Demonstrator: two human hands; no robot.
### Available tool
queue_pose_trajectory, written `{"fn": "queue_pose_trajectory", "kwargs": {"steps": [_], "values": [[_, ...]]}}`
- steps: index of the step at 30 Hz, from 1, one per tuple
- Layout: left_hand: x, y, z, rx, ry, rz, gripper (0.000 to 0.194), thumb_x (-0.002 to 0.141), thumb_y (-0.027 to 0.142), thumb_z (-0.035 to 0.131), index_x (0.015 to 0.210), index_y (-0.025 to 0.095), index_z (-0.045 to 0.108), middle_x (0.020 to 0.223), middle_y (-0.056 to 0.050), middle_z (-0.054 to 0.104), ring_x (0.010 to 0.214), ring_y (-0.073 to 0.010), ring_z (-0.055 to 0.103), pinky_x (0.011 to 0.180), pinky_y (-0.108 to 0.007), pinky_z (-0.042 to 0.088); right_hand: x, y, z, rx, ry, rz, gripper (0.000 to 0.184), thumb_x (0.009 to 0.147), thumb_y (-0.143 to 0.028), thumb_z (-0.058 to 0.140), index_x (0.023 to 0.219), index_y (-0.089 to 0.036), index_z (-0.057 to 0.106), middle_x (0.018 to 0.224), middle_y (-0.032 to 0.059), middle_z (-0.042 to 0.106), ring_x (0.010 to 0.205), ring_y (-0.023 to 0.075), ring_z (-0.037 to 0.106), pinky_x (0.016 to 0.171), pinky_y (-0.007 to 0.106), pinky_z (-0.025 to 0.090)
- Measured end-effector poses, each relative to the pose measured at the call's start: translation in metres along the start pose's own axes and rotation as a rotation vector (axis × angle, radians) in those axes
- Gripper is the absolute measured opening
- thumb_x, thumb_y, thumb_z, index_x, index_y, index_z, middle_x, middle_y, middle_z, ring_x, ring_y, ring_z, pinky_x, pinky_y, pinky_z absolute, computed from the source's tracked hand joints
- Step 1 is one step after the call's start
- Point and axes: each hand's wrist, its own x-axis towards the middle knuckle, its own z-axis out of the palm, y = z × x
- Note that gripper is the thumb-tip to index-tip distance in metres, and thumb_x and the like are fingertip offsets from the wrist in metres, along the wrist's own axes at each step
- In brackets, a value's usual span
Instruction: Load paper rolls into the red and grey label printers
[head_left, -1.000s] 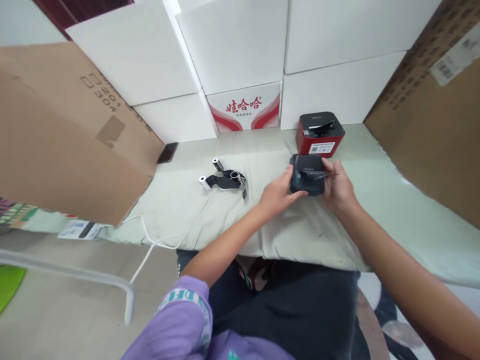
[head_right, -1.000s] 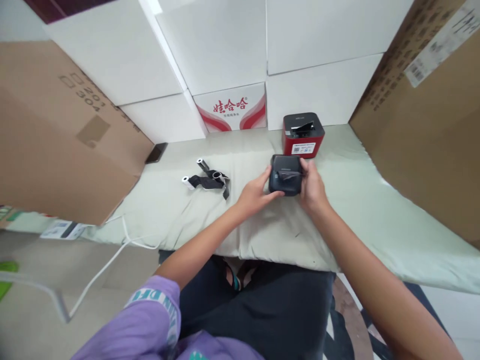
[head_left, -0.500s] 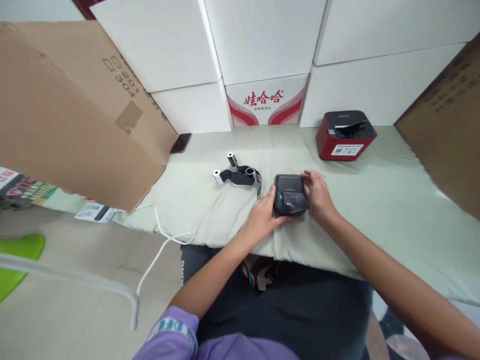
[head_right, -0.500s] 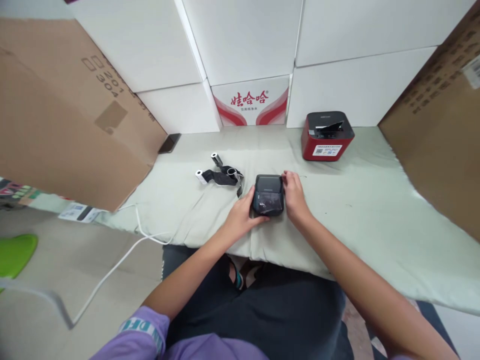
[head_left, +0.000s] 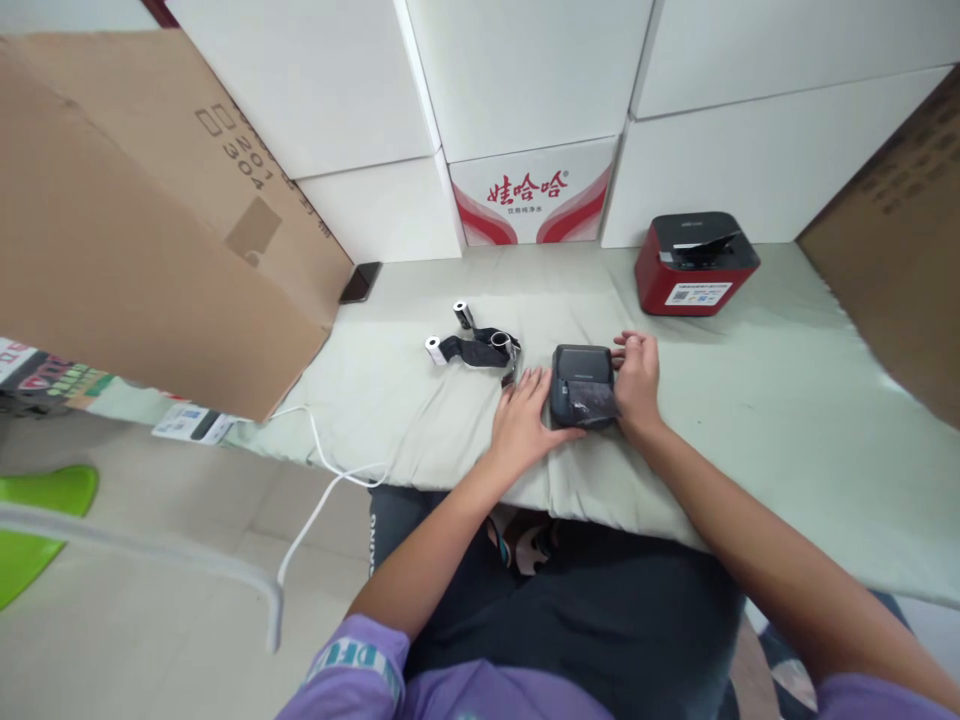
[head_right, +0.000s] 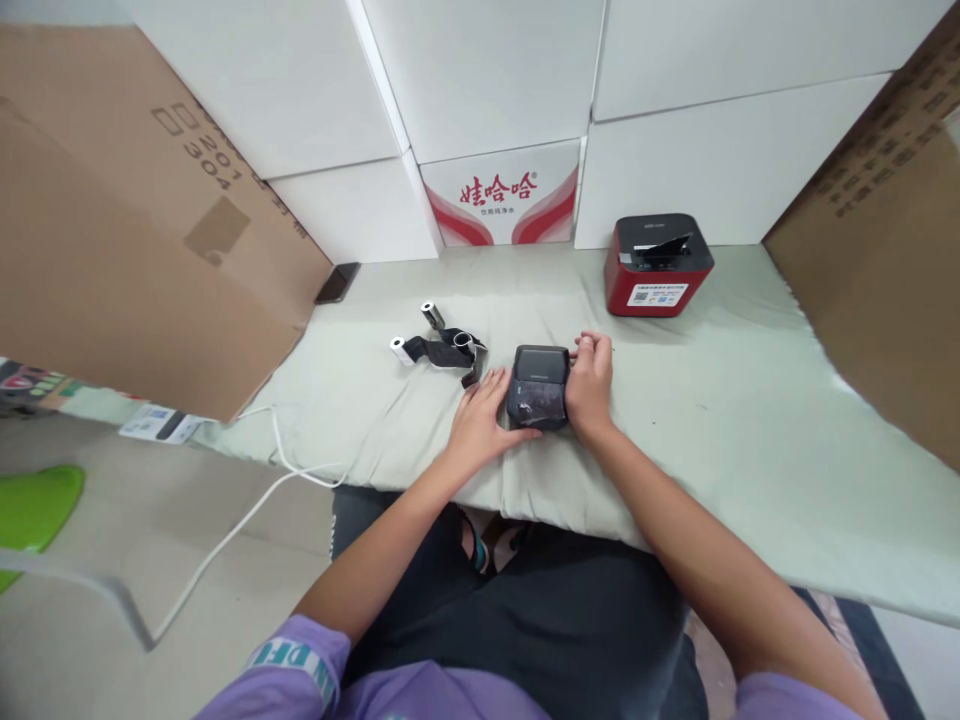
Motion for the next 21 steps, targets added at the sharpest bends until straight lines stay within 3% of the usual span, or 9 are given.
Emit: {"fn": "queue_pose_trajectory", "kwargs": {"steps": [6, 12, 21], "values": [[0.0059, -0.0004, -0.0039, 0.042, -0.024, 0.012, 0.102, 0.076, 0.064, 0.085, 0.159, 0.019, 0.047, 0.164, -0.016, 0.048, 0.159, -0.0347, 0.037, 0.132, -0.057, 0.027, 0.0001, -0.0001, -0.0039, 0.011, 0.009, 0.031, 0.034, 0.099, -0.057, 0.041, 0.114, -0.028, 0.051, 0.113, 0.0050, 0.066, 0.089, 0.0199, 0.067, 0.085, 0.036, 0.052], [0.0065, 0.0010, -0.0071, 0.099, -0.023, 0.032, 0.103, 0.076, 0.068, 0.084, 0.157, 0.017, 0.049, 0.160, -0.013, 0.055, 0.158, -0.0321, 0.040, 0.132, -0.051, 0.030, 0.0008, 0.0032, -0.0028, 0.003, 0.047, 0.016, 0.034, 0.098, -0.056, 0.044, 0.112, -0.026, 0.053, 0.108, 0.0045, 0.068, 0.086, 0.0195, 0.068, 0.082, 0.036, 0.051], [0.0061, 0.0019, -0.0051, 0.148, 0.000, 0.054, 0.104, 0.074, 0.069, 0.085, 0.155, 0.014, 0.051, 0.155, -0.015, 0.060, 0.155, -0.0323, 0.045, 0.129, -0.047, 0.032, 0.0025, 0.0053, -0.0022, 0.014, 0.054, 0.006, 0.026, 0.098, -0.048, 0.046, 0.108, -0.026, 0.054, 0.100, 0.0031, 0.068, 0.086, 0.0197, 0.069, 0.084, 0.038, 0.054]]}}
